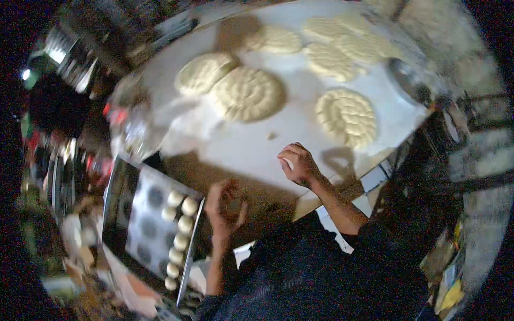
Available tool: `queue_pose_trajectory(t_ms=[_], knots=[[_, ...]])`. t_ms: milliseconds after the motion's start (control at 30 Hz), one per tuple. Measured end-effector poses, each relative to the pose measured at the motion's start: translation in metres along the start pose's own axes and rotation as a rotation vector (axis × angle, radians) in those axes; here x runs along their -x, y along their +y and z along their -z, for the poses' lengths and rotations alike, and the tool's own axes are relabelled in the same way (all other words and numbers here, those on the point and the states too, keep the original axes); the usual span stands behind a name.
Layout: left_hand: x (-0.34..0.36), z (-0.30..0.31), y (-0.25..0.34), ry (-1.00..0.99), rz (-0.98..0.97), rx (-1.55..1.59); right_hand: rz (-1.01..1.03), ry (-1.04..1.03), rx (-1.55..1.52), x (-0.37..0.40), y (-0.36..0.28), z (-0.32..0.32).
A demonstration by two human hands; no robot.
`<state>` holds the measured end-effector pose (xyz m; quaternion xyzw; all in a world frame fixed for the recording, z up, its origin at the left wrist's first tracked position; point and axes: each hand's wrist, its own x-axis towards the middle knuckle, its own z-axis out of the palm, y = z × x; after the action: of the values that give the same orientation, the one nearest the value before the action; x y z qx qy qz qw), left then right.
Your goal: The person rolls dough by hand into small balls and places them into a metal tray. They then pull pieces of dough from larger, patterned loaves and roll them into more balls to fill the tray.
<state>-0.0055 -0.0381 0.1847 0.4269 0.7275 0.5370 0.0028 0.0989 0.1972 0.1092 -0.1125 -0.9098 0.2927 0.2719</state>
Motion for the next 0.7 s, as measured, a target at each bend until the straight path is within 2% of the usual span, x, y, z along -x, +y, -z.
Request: queue_pose_trajectory(t_ms=[67,133,167,233,267,333,367,400,433,467,500,533,600,633,700], knots=[[-0.025,-0.076,-0.001,-0.267,0.191,0.0,-0.102,0.179,-0.014,-0.012,0.037,0.052],[-0.059,-0.14,0.006,-0.352,0.137,0.05,-0.288,0.33,-0.093,-0.03,0.099,0.101],[-0.081,-0.152,0.001,-0.389,0.113,0.086,-0.298,0.446,-0.171,-0.048,0.122,0.118],[-0.127,-0.212,-0.011,-0.403,0.094,0.144,-0.653,0.696,-0.583,-0.066,0.194,0.15],[-0.156,-0.243,-0.019,-0.436,0.074,0.086,-0.733,0.749,-0.757,-0.071,0.232,0.168],[-0.199,-0.312,-0.045,-0.527,0.3,0.223,-0.78,0.888,-0.794,-0.072,0.298,0.179],[-0.225,-0.339,-0.042,-0.567,0.346,0.235,-0.793,0.906,-0.811,-0.075,0.329,0.179],[-0.24,-0.376,-0.059,-0.534,0.271,0.22,-0.946,0.761,-0.86,-0.079,0.36,0.177],[-0.25,-0.42,-0.087,-0.513,0.348,0.347,-1.089,0.608,-0.908,-0.081,0.39,0.171],[-0.287,-0.429,-0.044,-0.683,0.77,0.236,-1.232,0.6,-1.053,-0.09,0.423,0.151],[-0.292,-0.468,-0.088,-0.74,0.756,0.389,-1.257,0.63,-0.848,-0.115,0.396,0.157],[-0.313,-0.49,-0.05,-0.675,0.998,0.2,-1.213,0.676,-0.83,-0.122,0.409,0.144],[-0.292,-0.563,-0.142,-0.589,0.667,0.014,-0.907,0.882,-0.87,-0.114,0.407,0.124],[-0.293,-0.56,-0.136,-0.606,0.661,-0.002,-0.916,0.902,-0.88,-0.114,0.404,0.133],[-0.301,-0.538,-0.102,-0.525,0.73,0.478,-1.413,0.677,-1.157,-0.121,0.389,0.163]])
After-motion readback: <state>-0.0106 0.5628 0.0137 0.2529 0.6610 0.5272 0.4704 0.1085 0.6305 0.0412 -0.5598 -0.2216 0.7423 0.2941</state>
